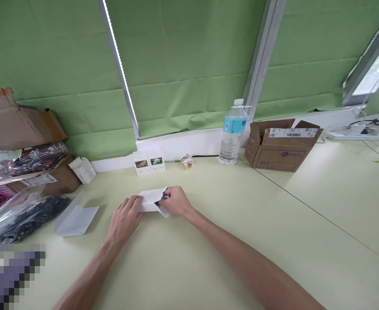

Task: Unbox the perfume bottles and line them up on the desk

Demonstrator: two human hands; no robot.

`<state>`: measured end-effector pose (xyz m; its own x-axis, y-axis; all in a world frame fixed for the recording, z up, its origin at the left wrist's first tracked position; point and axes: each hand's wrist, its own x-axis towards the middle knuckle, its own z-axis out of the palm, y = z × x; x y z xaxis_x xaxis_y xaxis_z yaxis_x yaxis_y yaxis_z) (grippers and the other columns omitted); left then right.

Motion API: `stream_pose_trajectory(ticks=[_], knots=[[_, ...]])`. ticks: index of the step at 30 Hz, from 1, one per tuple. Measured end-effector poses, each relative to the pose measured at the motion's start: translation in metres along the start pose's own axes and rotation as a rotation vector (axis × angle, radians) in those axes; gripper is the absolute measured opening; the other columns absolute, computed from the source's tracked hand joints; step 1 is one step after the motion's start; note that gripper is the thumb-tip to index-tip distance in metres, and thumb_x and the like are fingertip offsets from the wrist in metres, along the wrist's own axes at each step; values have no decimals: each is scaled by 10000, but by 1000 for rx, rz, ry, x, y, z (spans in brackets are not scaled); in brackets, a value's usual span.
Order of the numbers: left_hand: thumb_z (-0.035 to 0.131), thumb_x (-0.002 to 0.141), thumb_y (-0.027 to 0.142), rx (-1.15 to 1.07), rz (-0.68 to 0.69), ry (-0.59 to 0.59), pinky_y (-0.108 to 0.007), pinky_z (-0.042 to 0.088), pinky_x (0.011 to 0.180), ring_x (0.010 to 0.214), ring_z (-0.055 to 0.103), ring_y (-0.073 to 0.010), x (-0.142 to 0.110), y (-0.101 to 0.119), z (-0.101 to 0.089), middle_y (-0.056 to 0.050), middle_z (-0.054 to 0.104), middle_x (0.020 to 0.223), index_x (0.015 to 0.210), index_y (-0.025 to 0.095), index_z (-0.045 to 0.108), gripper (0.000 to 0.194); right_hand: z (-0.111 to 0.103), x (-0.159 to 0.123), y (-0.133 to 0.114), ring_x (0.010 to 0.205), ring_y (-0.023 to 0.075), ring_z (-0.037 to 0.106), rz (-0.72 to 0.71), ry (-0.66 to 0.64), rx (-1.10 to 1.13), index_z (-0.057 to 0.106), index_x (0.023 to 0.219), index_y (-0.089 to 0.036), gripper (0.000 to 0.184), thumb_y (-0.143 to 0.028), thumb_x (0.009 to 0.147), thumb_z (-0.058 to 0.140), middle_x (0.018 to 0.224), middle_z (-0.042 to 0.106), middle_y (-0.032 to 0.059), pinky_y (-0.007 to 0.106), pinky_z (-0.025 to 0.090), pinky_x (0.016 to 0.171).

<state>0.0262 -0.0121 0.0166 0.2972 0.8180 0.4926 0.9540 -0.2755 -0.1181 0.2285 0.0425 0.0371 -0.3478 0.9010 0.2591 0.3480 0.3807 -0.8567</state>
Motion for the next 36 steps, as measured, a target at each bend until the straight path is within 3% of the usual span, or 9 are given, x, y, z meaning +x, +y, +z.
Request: stream_pose_trajectory(ticks=[7, 11, 13, 17, 20, 24, 30, 36], knots=[[501, 814, 108, 38, -56, -29, -359, 489, 706, 909, 577, -233, 1, -7, -2, -69, 610, 1038, 1088, 192, 525, 288, -14, 5, -6, 525, 104, 564, 101, -42, 10, 753, 784, -132, 228, -196, 662, 572, 770, 690, 27, 176, 381, 432], [515, 825, 138, -1, -81, -27, -386, 490, 736, 925, 582, -249, 2, -4, -3, -76, 617, 1065, 1114, 205, 525, 297, -18, 6, -14, 530, 120, 593, 112, -73, 33, 726, 727, -118, 203, -184, 672, 542, 747, 683, 38, 188, 409, 449], [565, 836, 255, -104, -71, -3, -412, 484, 820, 1030, 566, -270, 2, -1, -5, -96, 590, 1180, 1187, 219, 498, 359, -19, 5, -20, 550, 119, 588, 36, -75, -19, 713, 698, -117, 184, -156, 663, 537, 728, 672, 32, 188, 407, 475], [644, 767, 506, -440, -3, -37, -434, 402, 1023, 1330, 367, -292, 2, 4, -13, -103, 359, 1470, 1398, 259, 302, 759, -19, 2, -32, 584, 99, 541, -182, -113, -170, 678, 643, -128, 132, -96, 628, 551, 708, 645, 13, 183, 362, 502], [678, 737, 511, -614, 21, -124, -459, 326, 1096, 1399, 253, -286, 3, 6, -24, -85, 242, 1534, 1459, 290, 179, 905, -18, -2, -42, 597, 96, 518, -307, -158, -232, 647, 638, -136, 118, -81, 662, 545, 707, 627, 14, 193, 351, 529], [749, 664, 484, -760, 4, -198, -471, 347, 1078, 1374, 300, -305, 5, 8, -42, -98, 263, 1520, 1471, 301, 141, 1026, -14, -12, -57, 617, 98, 489, -413, -204, -290, 585, 612, -148, 121, -59, 682, 543, 686, 592, 5, 201, 342, 552], [780, 613, 393, -805, -87, -233, -387, 496, 835, 1097, 552, -269, 8, 14, -59, -65, 531, 1248, 1271, 291, 424, 755, -10, -22, -71, 637, 94, 471, -453, -275, -287, 494, 583, -160, 150, -56, 688, 521, 689, 562, -9, 197, 333, 556], [766, 613, 366, -767, -109, -210, -317, 494, 721, 959, 585, -218, 10, 15, -64, -33, 571, 1111, 1168, 273, 472, 635, -16, -22, -80, 613, 99, 462, -421, -271, -310, 465, 546, -162, 190, -109, 715, 536, 638, 526, -12, 212, 330, 561]])
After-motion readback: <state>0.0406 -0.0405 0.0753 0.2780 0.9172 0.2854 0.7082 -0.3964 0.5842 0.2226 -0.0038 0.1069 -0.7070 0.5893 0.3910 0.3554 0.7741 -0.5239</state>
